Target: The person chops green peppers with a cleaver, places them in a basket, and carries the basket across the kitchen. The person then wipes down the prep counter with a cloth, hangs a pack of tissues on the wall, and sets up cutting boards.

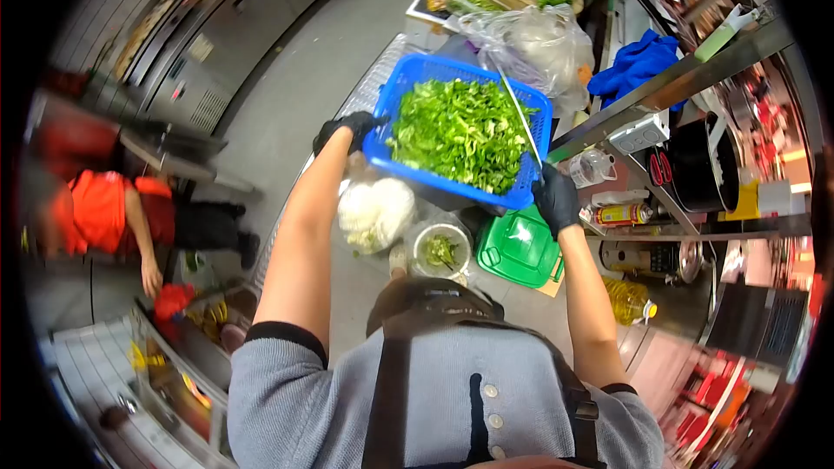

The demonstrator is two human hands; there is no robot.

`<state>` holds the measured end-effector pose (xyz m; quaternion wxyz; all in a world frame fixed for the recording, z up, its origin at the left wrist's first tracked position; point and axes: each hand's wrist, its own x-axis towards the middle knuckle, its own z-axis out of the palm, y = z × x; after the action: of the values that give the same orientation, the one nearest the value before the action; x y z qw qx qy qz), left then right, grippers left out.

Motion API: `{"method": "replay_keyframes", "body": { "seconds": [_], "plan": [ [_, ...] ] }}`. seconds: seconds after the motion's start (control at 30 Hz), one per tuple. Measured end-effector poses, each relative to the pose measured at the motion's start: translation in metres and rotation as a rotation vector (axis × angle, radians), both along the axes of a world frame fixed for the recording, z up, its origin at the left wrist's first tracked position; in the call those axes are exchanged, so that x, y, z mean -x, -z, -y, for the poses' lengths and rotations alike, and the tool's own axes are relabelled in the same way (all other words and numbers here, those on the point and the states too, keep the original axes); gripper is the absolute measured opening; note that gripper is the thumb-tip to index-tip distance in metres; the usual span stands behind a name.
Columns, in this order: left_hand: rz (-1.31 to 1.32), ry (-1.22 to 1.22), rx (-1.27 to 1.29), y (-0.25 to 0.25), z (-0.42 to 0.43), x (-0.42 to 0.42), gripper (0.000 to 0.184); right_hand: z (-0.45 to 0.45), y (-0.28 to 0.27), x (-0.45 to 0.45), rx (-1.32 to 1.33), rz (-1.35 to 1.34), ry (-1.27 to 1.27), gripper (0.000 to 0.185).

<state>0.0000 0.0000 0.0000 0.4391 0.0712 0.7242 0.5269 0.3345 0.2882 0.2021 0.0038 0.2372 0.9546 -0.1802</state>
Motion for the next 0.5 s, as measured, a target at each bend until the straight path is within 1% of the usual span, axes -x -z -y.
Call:
{"method": "replay_keyframes", "body": {
  "seconds": [0.03, 0.07, 0.1, 0.2, 0.23, 0.27, 0.3, 0.33, 0.37, 0.4, 0.43, 0.47, 0.5],
  "plan": [
    [-0.011, 0.041, -0.012, -0.015, -0.019, 0.002, 0.062, 0.006, -0.002, -0.016, -0.001, -0.086, -0.009, 0.045],
    [0.07, 0.078, -0.188, -0.026, -0.02, -0.018, 0.052, 0.009, 0.005, -0.035, 0.007, -0.263, -0.008, 0.045],
    [0.099, 0.1, -0.178, -0.026, -0.021, 0.002, 0.052, 0.021, 0.009, 0.004, 0.028, -0.213, 0.025, 0.046],
    [0.142, 0.107, -0.148, -0.05, -0.021, 0.004, 0.064, 0.018, 0.004, -0.001, -0.007, -0.296, 0.084, 0.051],
    [0.276, 0.061, -0.208, -0.035, 0.004, 0.015, 0.069, 0.033, 0.004, 0.004, 0.045, -0.313, 0.124, 0.053],
    [0.244, 0.089, -0.159, -0.05, 0.027, 0.015, 0.071, 0.043, 0.005, 0.007, 0.096, -0.325, 0.16, 0.054],
    [0.213, 0.007, -0.192, -0.055, 0.029, 0.008, 0.07, 0.038, 0.003, 0.011, 0.072, -0.37, 0.182, 0.054],
    [0.235, -0.051, -0.219, -0.075, 0.019, -0.014, 0.067, 0.024, -0.005, 0.012, 0.02, -0.401, 0.197, 0.054],
    [0.287, -0.025, -0.245, -0.04, 0.037, -0.015, 0.064, 0.016, -0.01, 0.012, -0.02, -0.429, 0.212, 0.054],
    [0.247, -0.106, -0.255, -0.05, 0.051, -0.03, 0.056, 0.015, -0.011, 0.017, -0.075, -0.44, 0.233, 0.052],
    [0.355, -0.2, -0.294, -0.052, 0.073, -0.042, 0.05, 0.013, -0.012, 0.024, -0.127, -0.45, 0.25, 0.049],
    [0.358, -0.273, -0.237, -0.073, 0.087, -0.058, 0.049, 0.01, -0.008, 0.029, -0.169, -0.46, 0.266, 0.047],
    [0.4, -0.284, -0.251, -0.056, 0.123, -0.066, 0.05, 0.006, 0.004, 0.03, -0.183, -0.443, 0.242, 0.047]
  ]
}}
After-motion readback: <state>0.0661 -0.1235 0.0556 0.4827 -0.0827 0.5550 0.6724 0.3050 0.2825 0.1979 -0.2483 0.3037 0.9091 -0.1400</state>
